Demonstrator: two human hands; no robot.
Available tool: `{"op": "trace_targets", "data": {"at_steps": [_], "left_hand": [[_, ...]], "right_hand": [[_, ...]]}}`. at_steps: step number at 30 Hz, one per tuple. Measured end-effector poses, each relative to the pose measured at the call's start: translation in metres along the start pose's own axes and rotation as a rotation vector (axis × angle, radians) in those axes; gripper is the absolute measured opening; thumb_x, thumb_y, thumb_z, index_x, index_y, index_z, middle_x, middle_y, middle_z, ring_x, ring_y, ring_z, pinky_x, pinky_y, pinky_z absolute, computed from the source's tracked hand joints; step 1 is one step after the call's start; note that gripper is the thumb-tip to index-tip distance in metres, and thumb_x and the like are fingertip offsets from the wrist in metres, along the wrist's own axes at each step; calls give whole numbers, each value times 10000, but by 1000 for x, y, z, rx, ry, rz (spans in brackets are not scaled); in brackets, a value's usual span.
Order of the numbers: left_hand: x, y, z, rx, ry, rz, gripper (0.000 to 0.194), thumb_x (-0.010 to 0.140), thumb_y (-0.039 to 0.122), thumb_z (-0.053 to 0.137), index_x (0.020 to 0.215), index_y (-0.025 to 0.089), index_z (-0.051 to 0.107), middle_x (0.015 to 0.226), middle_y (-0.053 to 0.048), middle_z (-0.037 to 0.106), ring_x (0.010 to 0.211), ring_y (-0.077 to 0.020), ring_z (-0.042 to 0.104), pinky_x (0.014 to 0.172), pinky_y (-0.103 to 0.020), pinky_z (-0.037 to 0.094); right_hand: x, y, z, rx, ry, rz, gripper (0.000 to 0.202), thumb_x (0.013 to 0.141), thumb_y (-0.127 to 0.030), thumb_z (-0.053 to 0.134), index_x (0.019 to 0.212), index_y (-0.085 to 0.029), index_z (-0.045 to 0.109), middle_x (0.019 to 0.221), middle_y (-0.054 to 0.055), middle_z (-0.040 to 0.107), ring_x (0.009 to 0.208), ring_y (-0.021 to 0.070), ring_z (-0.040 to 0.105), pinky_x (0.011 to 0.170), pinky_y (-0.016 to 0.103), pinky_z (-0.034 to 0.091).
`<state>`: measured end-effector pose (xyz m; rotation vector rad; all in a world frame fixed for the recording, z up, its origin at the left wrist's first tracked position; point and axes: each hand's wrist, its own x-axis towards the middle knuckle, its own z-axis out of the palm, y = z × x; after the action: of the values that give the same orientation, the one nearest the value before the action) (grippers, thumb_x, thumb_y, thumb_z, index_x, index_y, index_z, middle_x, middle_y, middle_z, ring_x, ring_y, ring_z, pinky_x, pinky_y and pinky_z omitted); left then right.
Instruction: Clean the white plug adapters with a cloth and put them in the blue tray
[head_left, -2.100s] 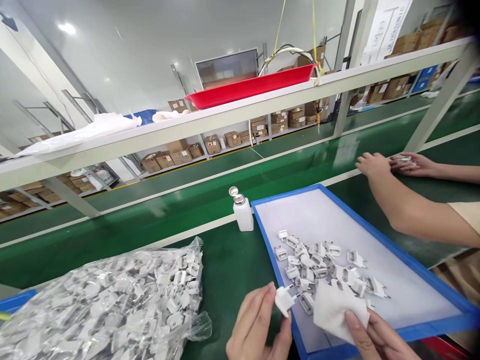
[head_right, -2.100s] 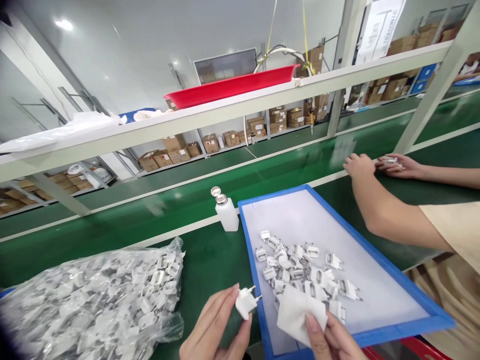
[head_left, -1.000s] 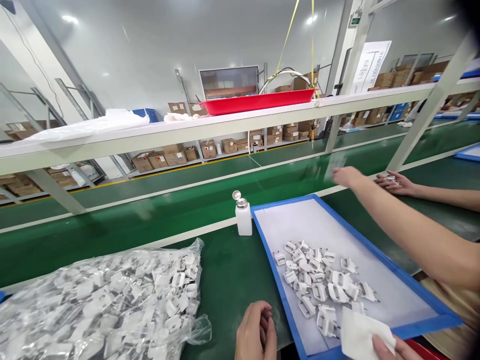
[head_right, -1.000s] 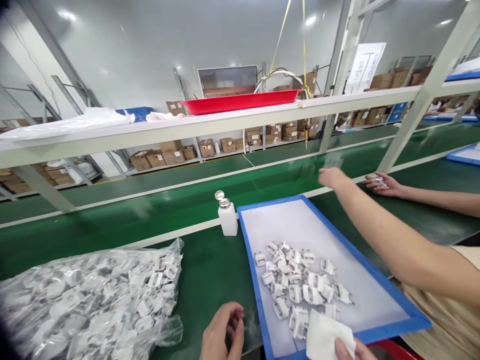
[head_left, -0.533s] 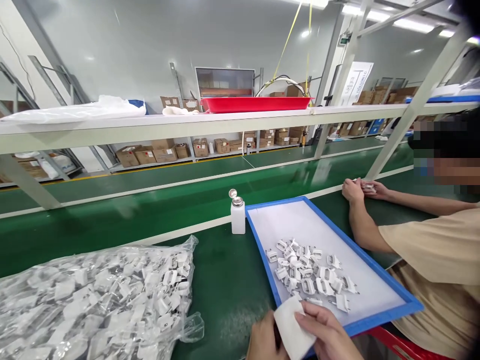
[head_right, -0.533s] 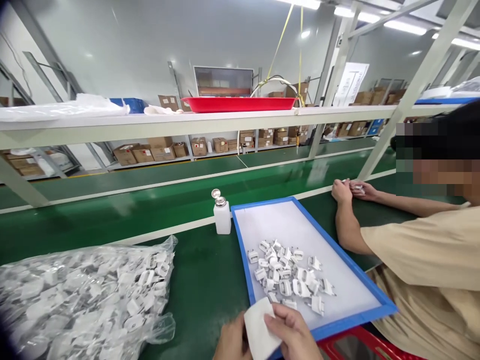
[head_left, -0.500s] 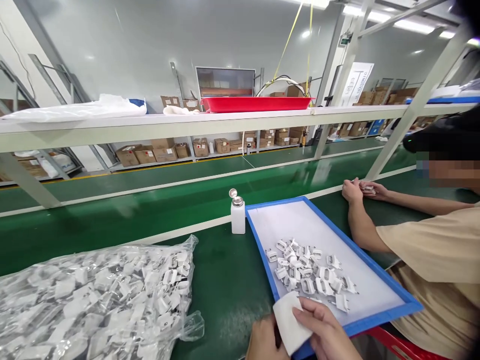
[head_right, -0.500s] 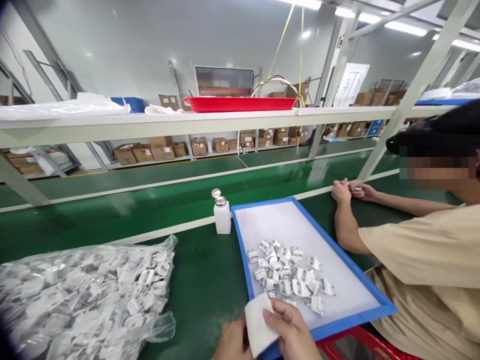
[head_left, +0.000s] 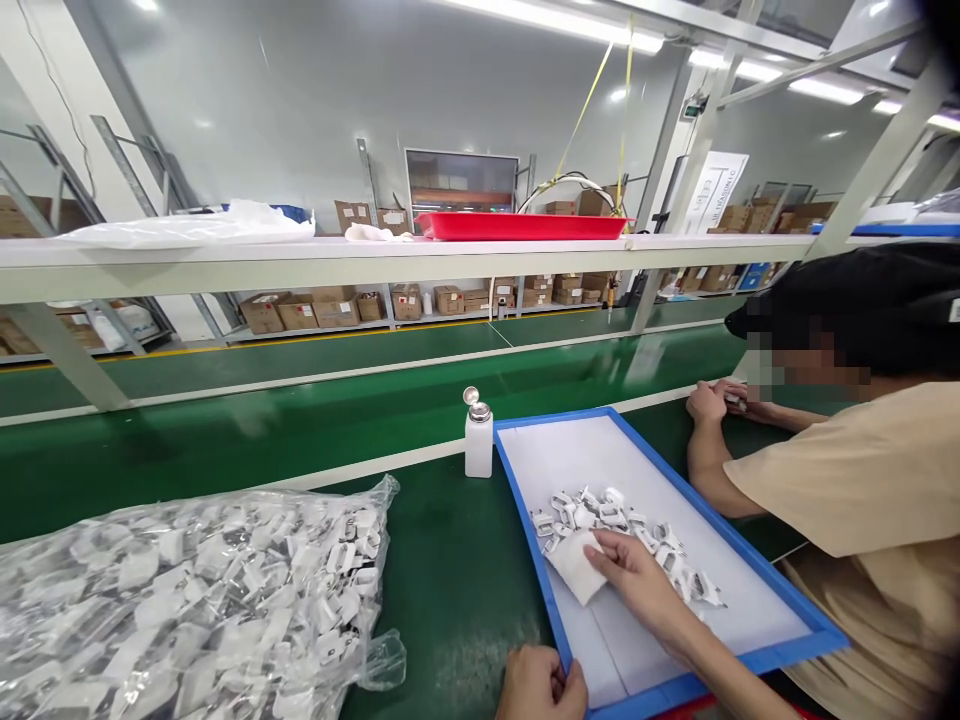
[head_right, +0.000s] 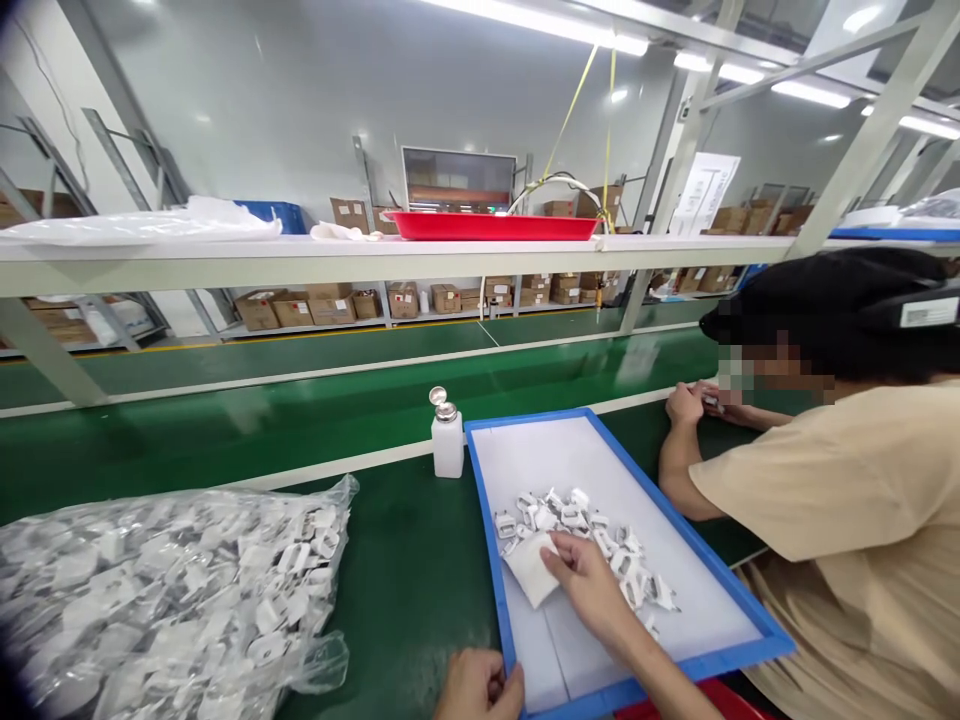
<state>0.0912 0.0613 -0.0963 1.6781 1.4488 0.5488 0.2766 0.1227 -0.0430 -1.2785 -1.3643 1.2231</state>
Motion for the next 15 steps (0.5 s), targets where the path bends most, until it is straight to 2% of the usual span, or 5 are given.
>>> {"op": "trace_targets", "data": {"at_steps": [3,7,10,13,15], "left_hand": [[0,0,-1,19,-9,-7,442,821,275,544,485,263,256,486,16,482,503,-159,557,550,-274,343],[-2,0,-2,51,-10,-32,428,846,283,518,504,266,262,508,0,526,565,-196,633,573,-274,388],[-8,8,-7,111,6,-73,339,845,310,554,547,255,403,586,-48,636,660,-275,697,601,-307,444],[-11,30,-16,330,66,-13,147,874,188,520,805,194,649,799,-108,730,783,-319,725,692,-366,520],[-4,50,-25,466,128,142,311,870,41,445,1012,186,681,986,-120,729,957,-312,707,826,-396,545]], "right_hand": [[20,6,-15,-24,-33,-19,316,958,-466,671,906,-154,664,793,-16,640,718,145,628,710,317,531],[47,12,-33,-21,-4,-8,292,982,-435,650,1036,-149,669,964,20,675,808,166,659,743,339,568],[64,11,-42,28,25,22,311,985,-424,648,1137,-153,660,1097,50,675,908,197,673,797,375,580],[74,9,-47,95,50,54,326,986,-417,648,1187,-160,651,1178,69,664,985,219,671,848,407,578],[78,9,-49,142,62,62,337,985,-410,651,1214,-163,642,1213,78,655,1020,228,666,872,425,575]]}}
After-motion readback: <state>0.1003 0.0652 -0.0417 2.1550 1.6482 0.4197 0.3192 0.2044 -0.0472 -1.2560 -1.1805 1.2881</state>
